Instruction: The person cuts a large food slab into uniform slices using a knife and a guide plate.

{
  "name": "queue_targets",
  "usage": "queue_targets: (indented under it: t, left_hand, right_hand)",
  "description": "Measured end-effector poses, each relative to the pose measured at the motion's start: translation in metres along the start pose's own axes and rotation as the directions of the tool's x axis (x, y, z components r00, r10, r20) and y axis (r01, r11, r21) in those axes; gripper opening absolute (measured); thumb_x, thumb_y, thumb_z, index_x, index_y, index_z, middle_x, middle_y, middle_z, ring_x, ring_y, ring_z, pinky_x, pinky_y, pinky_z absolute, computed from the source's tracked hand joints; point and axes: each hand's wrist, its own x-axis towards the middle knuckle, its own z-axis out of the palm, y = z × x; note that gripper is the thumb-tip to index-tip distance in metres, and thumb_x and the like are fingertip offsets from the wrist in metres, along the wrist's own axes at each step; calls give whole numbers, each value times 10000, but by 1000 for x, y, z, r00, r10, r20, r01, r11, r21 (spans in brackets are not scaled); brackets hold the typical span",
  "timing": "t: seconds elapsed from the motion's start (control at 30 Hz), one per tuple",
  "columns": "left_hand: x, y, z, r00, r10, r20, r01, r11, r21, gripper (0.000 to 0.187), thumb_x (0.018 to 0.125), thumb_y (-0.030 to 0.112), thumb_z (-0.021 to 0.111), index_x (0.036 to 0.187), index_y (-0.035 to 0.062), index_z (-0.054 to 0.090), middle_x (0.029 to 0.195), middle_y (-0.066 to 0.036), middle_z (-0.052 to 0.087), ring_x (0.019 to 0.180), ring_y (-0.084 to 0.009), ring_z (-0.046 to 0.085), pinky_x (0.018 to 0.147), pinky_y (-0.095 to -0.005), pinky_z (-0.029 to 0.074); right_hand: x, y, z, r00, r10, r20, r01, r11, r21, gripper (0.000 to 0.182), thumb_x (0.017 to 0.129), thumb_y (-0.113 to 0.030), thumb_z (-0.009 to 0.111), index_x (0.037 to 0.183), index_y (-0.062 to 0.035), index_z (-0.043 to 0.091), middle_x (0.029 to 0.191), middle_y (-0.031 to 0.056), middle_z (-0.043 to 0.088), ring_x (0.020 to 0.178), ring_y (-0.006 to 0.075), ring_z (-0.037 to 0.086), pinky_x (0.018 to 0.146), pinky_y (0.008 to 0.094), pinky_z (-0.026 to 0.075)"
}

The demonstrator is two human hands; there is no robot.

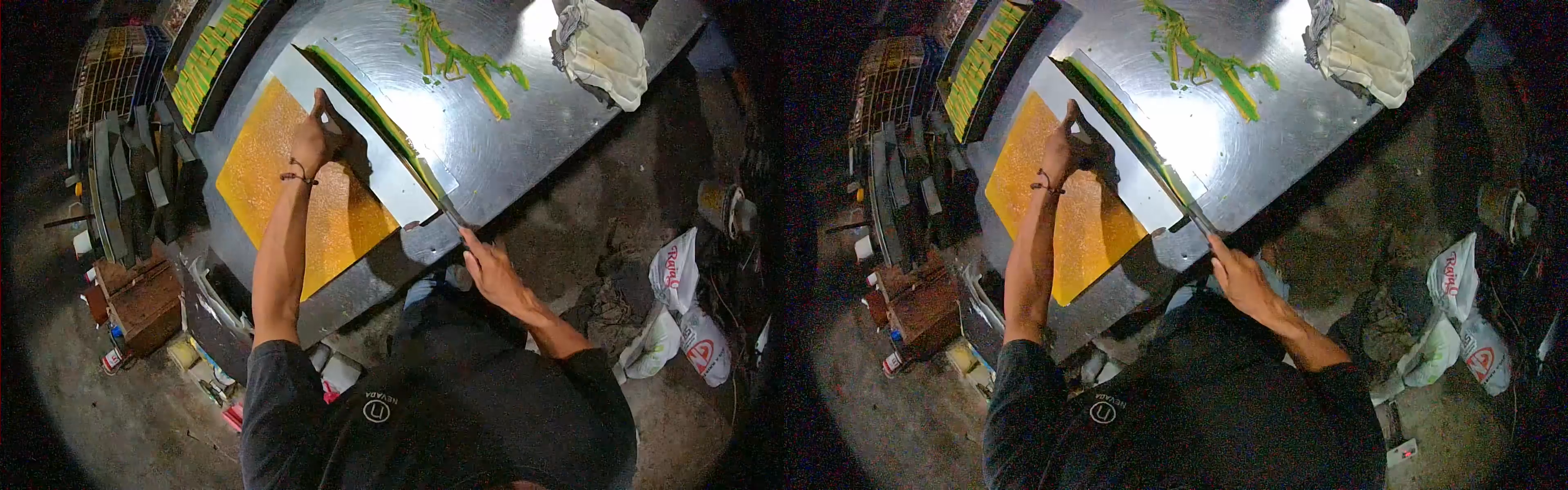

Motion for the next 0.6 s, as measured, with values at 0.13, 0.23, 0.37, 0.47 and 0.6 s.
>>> queue_targets:
  t: [0.13,0.23,0.37,0.47,0.6]
  left_hand:
    - [-3,5,-2,999,46,-16,-46,998,40,981,767,206,764,1569,204,200,819,-310,657,783,-427,687,674,-481,522]
    - [5,-1,3,999,30,-34,-28,998,53,985,760,222,757,1569,201,195,829,-322,655,783,-440,682,671,-486,526]
    - [15,-21,14,998,49,-45,-49,999,21,1005,753,242,731,1575,210,153,846,-326,657,795,-455,672,684,-495,534]
    - [2,2,3,998,11,-59,-3,991,137,1043,733,244,743,1577,210,132,853,-326,657,806,-464,668,698,-498,538]
    - [2,-1,10,997,-23,-79,25,999,36,987,772,182,705,1576,233,137,876,-347,649,813,-471,664,706,-509,530]
  right_hand:
    - [-70,16,-14,1000,23,-20,-24,999,-40,538,948,-78,575,1459,-93,409,920,231,637,814,392,628,733,447,511]
    - [-89,0,-41,997,80,18,-79,995,-60,476,968,-83,549,1428,-30,441,1038,257,635,927,382,645,811,428,512]
    - [-16,-47,-60,998,-40,-41,41,999,21,433,985,-101,525,1389,42,464,1214,293,614,1108,383,641,924,381,499]
    - [96,-74,-45,999,-42,-35,43,999,26,422,985,-128,516,1378,19,472,1091,305,629,1004,406,657,820,410,515]
    - [228,-103,-13,1000,-17,10,17,999,-35,435,985,-210,483,1378,-22,482,916,306,641,871,469,634,748,508,496]
